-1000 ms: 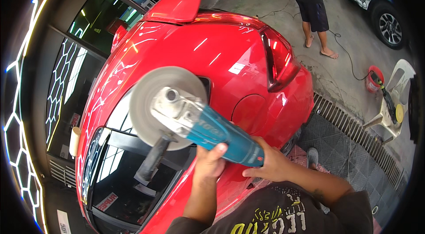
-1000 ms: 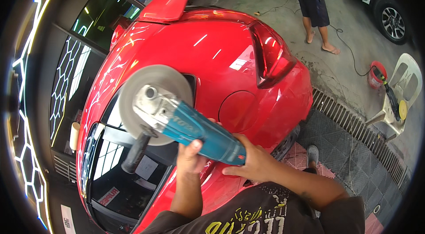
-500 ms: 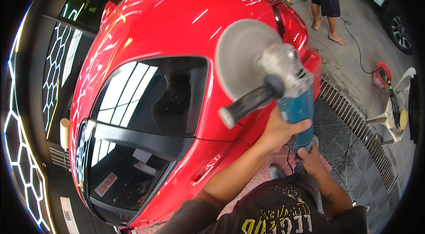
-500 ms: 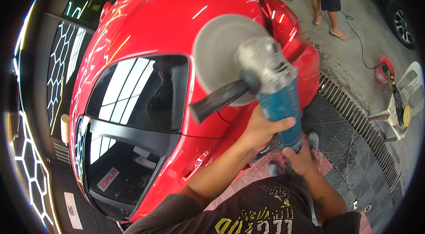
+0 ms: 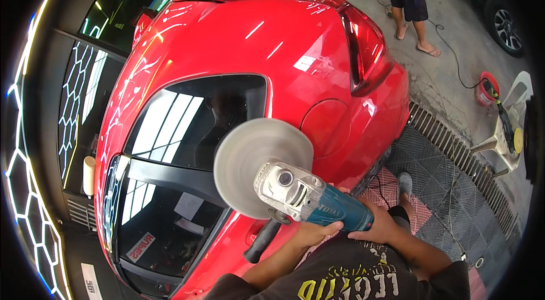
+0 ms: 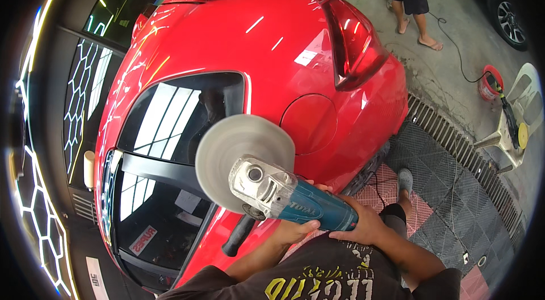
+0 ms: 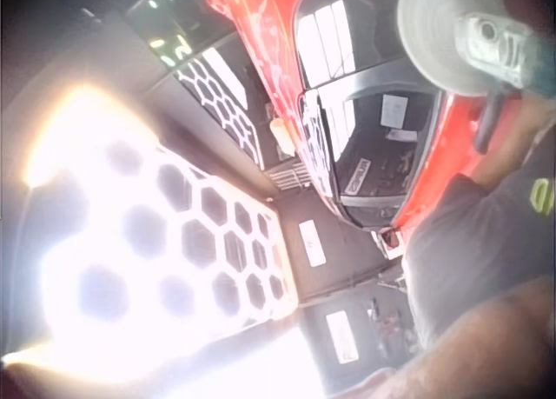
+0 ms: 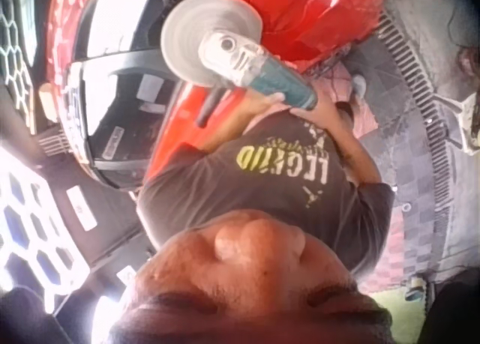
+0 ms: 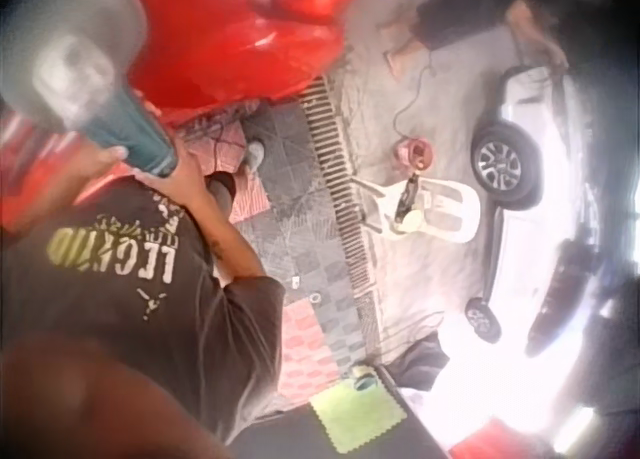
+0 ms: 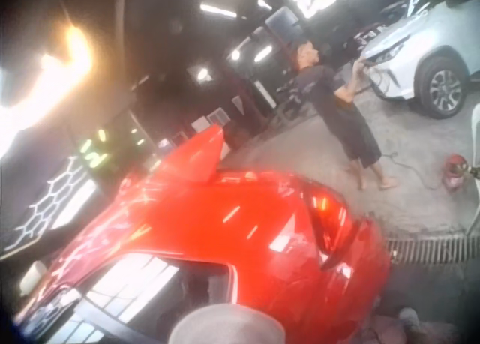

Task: The person uses a rotary polisher to buff the rear quarter panel and trunk of a red car. They periodically stop to apply a white compound from a small bottle and wipe the surface with a cloth before resuming polishing.

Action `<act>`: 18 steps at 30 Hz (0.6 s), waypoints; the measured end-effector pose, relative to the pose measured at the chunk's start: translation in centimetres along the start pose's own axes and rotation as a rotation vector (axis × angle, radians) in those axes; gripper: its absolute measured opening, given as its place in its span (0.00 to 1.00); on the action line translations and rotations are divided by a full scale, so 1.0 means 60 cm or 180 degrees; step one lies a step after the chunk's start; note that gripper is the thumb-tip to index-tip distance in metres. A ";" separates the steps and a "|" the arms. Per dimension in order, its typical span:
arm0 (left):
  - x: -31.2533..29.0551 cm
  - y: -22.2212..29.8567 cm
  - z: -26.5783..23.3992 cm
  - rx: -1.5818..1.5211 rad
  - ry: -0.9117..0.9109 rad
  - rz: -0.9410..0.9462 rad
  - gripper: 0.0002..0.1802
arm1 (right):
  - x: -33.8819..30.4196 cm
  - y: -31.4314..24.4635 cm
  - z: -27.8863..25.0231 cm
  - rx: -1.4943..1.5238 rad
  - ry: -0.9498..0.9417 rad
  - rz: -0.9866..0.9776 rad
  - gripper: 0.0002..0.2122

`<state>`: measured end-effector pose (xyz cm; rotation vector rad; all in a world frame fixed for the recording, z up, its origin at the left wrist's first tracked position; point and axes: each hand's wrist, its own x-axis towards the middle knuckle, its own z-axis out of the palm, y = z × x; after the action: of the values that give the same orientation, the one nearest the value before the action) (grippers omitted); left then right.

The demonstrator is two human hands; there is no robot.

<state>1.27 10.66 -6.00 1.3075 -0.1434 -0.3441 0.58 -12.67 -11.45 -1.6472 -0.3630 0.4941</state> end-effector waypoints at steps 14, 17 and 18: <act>0.053 0.014 0.065 -0.0640 -0.0106 0.0031 0.53 | -0.042 -0.071 -0.090 -0.0959 0.0267 0.0347 0.49; 0.045 -0.001 0.051 -0.0214 -0.0099 0.0041 0.52 | -0.035 -0.078 -0.083 -0.0739 -0.0094 0.0531 0.49; 0.049 -0.004 0.051 -0.0104 -0.0072 0.0061 0.50 | -0.027 -0.063 -0.083 -0.0532 0.0006 0.0421 0.49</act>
<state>3.07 6.87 -5.68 1.2695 -0.1686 -0.3438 1.94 -17.23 -7.06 -1.8419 -0.3015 0.5737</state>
